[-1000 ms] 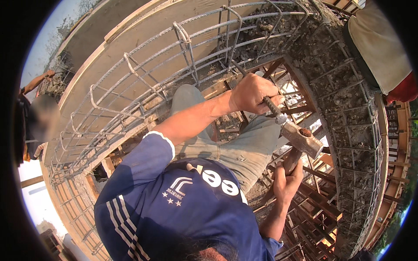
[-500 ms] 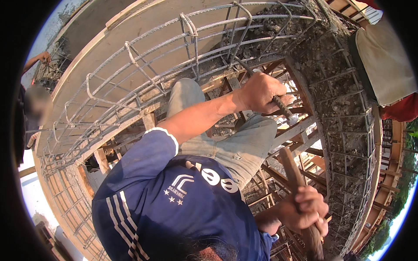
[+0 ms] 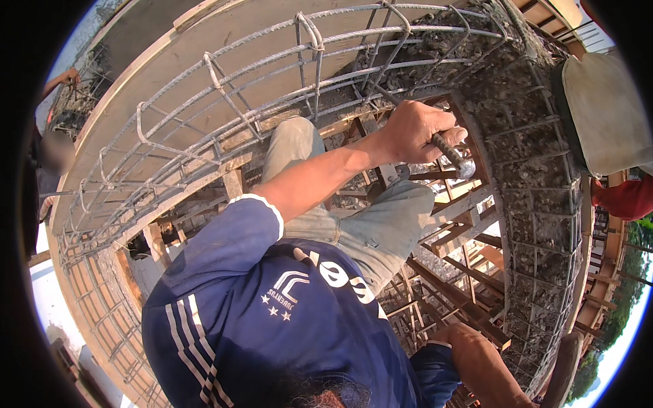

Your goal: The person uses a hammer and a metal tool to twist and secure wire around a rebar framework on a construction site.

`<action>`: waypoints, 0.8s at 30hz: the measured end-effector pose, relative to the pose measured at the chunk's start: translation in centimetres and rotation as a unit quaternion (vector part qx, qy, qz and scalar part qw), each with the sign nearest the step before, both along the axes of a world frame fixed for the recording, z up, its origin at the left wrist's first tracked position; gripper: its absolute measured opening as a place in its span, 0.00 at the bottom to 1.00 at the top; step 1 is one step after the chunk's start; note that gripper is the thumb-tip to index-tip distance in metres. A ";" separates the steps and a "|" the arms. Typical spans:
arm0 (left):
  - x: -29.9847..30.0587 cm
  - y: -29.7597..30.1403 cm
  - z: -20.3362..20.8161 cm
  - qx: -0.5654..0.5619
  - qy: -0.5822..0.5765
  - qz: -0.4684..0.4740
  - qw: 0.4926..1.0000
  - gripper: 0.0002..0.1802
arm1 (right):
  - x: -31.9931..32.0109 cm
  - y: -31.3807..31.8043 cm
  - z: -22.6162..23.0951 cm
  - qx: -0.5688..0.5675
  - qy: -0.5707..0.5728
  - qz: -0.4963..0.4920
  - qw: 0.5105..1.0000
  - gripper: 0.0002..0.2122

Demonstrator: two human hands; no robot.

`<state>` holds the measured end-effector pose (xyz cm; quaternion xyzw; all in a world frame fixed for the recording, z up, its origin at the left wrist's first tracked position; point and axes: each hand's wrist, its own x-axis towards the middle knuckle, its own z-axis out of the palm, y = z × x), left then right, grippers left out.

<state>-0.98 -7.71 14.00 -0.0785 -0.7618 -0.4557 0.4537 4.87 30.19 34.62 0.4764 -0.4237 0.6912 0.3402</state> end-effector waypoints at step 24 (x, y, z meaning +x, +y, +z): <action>-0.6 0.9 -1.6 -0.035 -0.023 0.011 0.999 0.22 | 3.0 -15.6 -13.0 0.093 -0.165 -0.106 0.976 0.04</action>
